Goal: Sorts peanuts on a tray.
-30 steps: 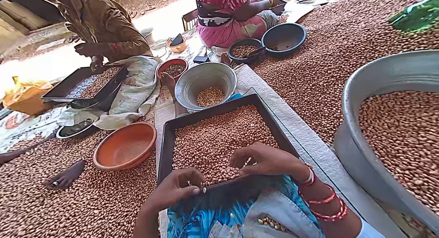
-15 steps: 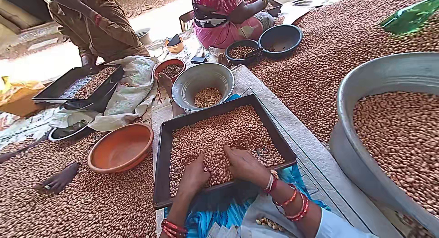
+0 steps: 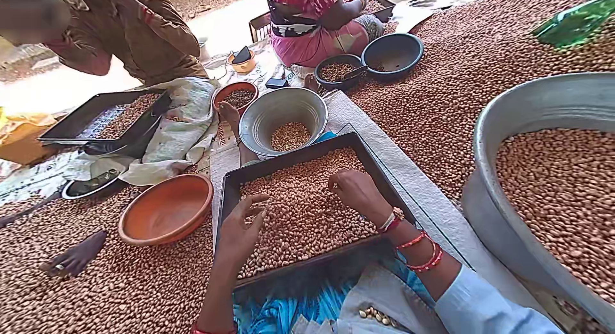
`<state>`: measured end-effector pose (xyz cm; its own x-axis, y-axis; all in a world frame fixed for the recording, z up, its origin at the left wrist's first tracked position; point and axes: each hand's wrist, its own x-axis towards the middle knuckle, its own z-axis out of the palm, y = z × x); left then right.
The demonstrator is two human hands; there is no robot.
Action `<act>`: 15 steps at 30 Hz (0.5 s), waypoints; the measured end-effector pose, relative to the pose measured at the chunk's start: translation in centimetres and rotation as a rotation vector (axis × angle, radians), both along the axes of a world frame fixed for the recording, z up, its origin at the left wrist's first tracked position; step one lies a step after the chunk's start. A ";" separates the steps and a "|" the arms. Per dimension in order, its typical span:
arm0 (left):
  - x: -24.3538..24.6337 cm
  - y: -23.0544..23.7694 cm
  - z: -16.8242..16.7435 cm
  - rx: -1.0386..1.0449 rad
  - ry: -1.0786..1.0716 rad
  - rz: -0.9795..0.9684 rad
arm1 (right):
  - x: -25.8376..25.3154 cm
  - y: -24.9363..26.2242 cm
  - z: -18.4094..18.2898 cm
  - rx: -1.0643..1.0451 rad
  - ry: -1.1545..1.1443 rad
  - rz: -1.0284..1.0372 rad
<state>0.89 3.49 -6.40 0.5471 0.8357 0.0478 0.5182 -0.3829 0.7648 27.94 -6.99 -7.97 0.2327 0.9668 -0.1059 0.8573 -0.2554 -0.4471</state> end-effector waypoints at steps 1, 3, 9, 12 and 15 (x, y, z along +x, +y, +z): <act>0.4 -0.1 0.1 0.080 0.035 -0.006 | -0.2 0.2 -0.3 -0.008 -0.003 0.019; 1.6 -0.3 0.2 0.206 0.124 -0.028 | -0.6 0.6 -0.7 -0.020 0.001 0.044; 7.6 -0.4 -0.3 0.276 0.356 -0.229 | -1.4 1.5 -1.0 -0.009 -0.022 0.060; 11.1 -0.8 -0.6 0.226 0.562 -0.325 | -1.4 1.6 -0.8 -0.061 -0.050 0.055; 13.4 -1.0 -1.6 0.250 0.699 -0.337 | -1.1 1.5 -1.0 -0.072 -0.038 0.028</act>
<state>14.29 2.47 -7.99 0.7396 0.6307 -0.2348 0.6706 -0.7199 0.1787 26.84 -5.54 -8.93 0.2110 0.9632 -0.1667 0.8804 -0.2614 -0.3958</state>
